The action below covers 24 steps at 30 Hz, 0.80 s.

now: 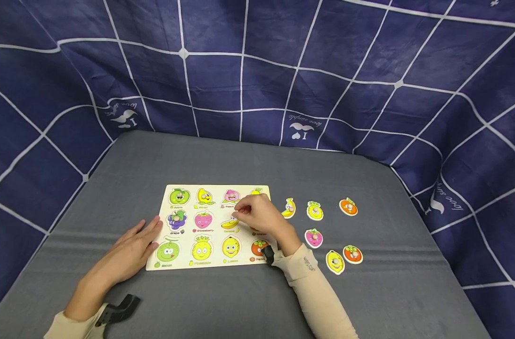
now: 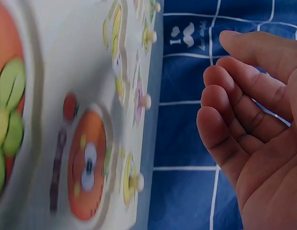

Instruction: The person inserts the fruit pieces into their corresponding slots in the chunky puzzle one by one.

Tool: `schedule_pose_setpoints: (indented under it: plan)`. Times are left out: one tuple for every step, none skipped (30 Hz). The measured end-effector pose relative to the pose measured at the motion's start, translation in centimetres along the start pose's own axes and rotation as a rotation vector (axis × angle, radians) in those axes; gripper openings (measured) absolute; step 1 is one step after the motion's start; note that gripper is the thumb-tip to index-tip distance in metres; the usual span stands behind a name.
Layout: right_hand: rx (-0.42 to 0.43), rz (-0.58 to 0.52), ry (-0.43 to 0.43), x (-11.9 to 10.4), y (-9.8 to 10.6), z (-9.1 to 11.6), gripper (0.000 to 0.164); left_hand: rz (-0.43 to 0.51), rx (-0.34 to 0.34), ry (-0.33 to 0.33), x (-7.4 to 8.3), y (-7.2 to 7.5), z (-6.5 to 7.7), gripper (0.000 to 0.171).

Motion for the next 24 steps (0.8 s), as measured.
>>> schedule_pose_setpoints:
  plan:
    - [0.003,0.003,-0.004,0.2,0.3,0.2,0.004,0.000,0.001,-0.001,0.0,0.0,0.0,0.053]
    - [0.005,0.005,-0.005,0.3,0.5,0.3,0.004,0.000,0.001,-0.002,0.0,0.0,0.0,0.052]
    - [0.010,0.013,-0.008,0.5,0.8,0.5,0.004,-0.001,0.001,-0.002,0.0,0.0,0.0,0.052]
    - [0.014,0.019,-0.013,0.7,1.0,0.7,0.005,-0.002,0.000,-0.002,0.0,0.0,0.0,0.052]
    - [0.021,0.026,-0.015,0.9,1.3,0.9,0.005,-0.003,0.000,-0.001,0.0,0.0,0.0,0.052]
    - [0.027,0.033,-0.017,1.1,1.5,1.1,0.005,-0.003,-0.001,0.000,-0.1,0.0,0.0,0.052]
    - [0.033,0.038,-0.020,1.3,1.7,1.3,0.006,-0.004,-0.001,0.001,-0.1,0.0,0.1,0.052]
    - [0.039,0.039,-0.022,1.5,1.9,1.5,0.006,-0.006,-0.001,0.002,-0.1,0.0,0.1,0.052]
    - [0.046,0.043,-0.025,1.7,2.1,1.7,0.006,-0.007,-0.001,0.003,-0.1,0.0,0.1,0.053]
    - [0.051,0.041,-0.028,1.9,2.3,1.9,0.006,-0.008,-0.001,0.002,-0.1,0.0,0.1,0.053]
    - [0.058,0.041,-0.030,2.1,2.6,2.2,0.005,-0.008,0.000,0.001,0.0,0.0,0.1,0.052]
    - [0.064,0.041,-0.034,2.3,2.8,2.4,0.005,-0.010,-0.001,0.001,0.0,0.0,0.1,0.052]
    - [0.068,0.042,-0.040,2.5,3.0,2.6,0.005,-0.011,-0.002,0.000,0.0,0.0,0.1,0.052]
    - [0.071,0.044,-0.045,2.7,3.2,2.9,0.005,-0.010,-0.003,0.000,0.0,0.0,0.1,0.052]
    - [0.075,0.046,-0.049,2.9,3.4,3.1,0.005,-0.010,-0.005,0.001,0.0,0.0,0.1,0.053]
    - [0.078,0.046,-0.054,3.1,3.7,3.3,0.006,-0.010,-0.005,0.001,0.0,0.0,0.1,0.053]
    - [0.083,0.053,-0.054,3.3,3.9,3.5,0.006,-0.010,-0.006,0.001,0.0,0.0,0.1,0.052]
    - [0.088,0.062,-0.052,3.5,4.1,3.6,0.006,-0.009,-0.005,0.001,0.0,0.0,0.1,0.052]
    - [0.092,0.067,-0.049,3.6,4.3,3.8,0.006,-0.009,-0.004,0.001,0.0,0.0,0.1,0.052]
    - [0.096,0.075,-0.045,3.7,4.5,3.9,0.006,-0.008,-0.004,0.001,0.0,0.0,0.1,0.052]
    - [0.100,0.084,-0.042,3.8,4.7,4.1,0.005,-0.008,-0.003,0.001,0.0,0.0,0.1,0.052]
    - [0.103,0.092,-0.040,3.9,4.8,4.2,0.005,-0.008,-0.003,0.001,0.0,0.0,0.1,0.052]
    - [0.104,0.098,-0.040,4.0,5.0,4.3,0.006,-0.007,-0.003,0.002,0.0,0.0,0.1,0.052]
    - [0.105,0.100,-0.045,4.1,5.1,4.4,0.006,-0.007,-0.003,0.003,0.0,0.0,0.1,0.053]
Point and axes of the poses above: each hand's wrist, its own z-axis away from the middle knuckle, its own y-axis out of the back of the hand, x = y × z, the point moved 8 cm from there along -z, towards the middle knuckle, and after that the axes turned 13 degrees about x, right-handed, at the moved point
